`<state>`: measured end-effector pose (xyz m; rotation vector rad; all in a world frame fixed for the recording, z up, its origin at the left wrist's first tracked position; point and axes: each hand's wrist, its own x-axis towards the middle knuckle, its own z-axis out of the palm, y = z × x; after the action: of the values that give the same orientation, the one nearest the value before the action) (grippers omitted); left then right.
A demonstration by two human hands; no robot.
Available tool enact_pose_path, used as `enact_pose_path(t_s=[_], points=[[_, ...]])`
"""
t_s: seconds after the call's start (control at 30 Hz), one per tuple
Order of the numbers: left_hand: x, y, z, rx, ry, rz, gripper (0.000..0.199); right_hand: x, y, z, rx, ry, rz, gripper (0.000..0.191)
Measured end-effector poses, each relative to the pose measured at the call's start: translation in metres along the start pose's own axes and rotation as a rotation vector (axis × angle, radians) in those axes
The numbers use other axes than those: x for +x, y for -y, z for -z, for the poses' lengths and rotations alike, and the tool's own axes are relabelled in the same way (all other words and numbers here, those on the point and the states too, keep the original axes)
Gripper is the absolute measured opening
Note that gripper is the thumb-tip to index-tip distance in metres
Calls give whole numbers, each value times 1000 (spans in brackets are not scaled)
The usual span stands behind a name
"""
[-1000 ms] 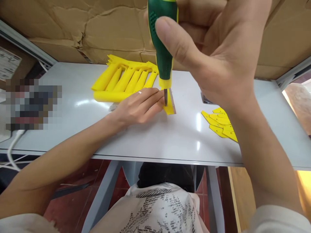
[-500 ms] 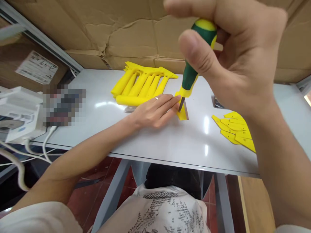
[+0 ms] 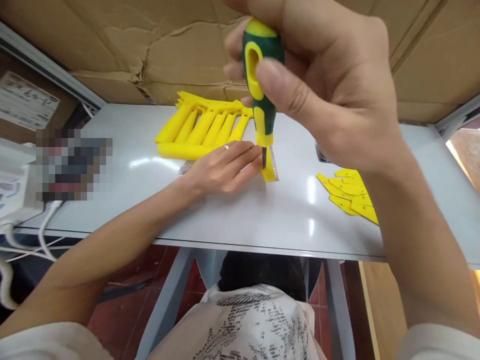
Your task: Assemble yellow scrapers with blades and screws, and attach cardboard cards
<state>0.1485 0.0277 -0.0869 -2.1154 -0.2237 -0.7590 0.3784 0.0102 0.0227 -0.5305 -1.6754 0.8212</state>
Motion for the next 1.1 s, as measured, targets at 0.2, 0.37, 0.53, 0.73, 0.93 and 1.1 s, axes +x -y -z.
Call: enact_pose_path(t_s=[0.2, 0.37, 0.53, 0.73, 0.93, 1.1], points=[[-1, 3, 0, 52, 31, 56, 14, -3, 0, 11, -235, 66, 120, 38], [0, -2, 4, -34, 23, 142, 14, -8, 9, -5, -323, -75, 134, 26], [-4, -1, 7, -185, 158, 190, 21, -5, 21, 7, -264, 111, -73, 39], [2, 1, 12, -78, 70, 93, 18, -2, 19, 17, -130, 95, -109, 33], [2, -1, 12, -43, 62, 107, 19, -5, 15, 7, -194, -14, -63, 32], [-2, -1, 8, -152, 69, 185, 21, -7, 21, 3, -231, -31, -81, 35]])
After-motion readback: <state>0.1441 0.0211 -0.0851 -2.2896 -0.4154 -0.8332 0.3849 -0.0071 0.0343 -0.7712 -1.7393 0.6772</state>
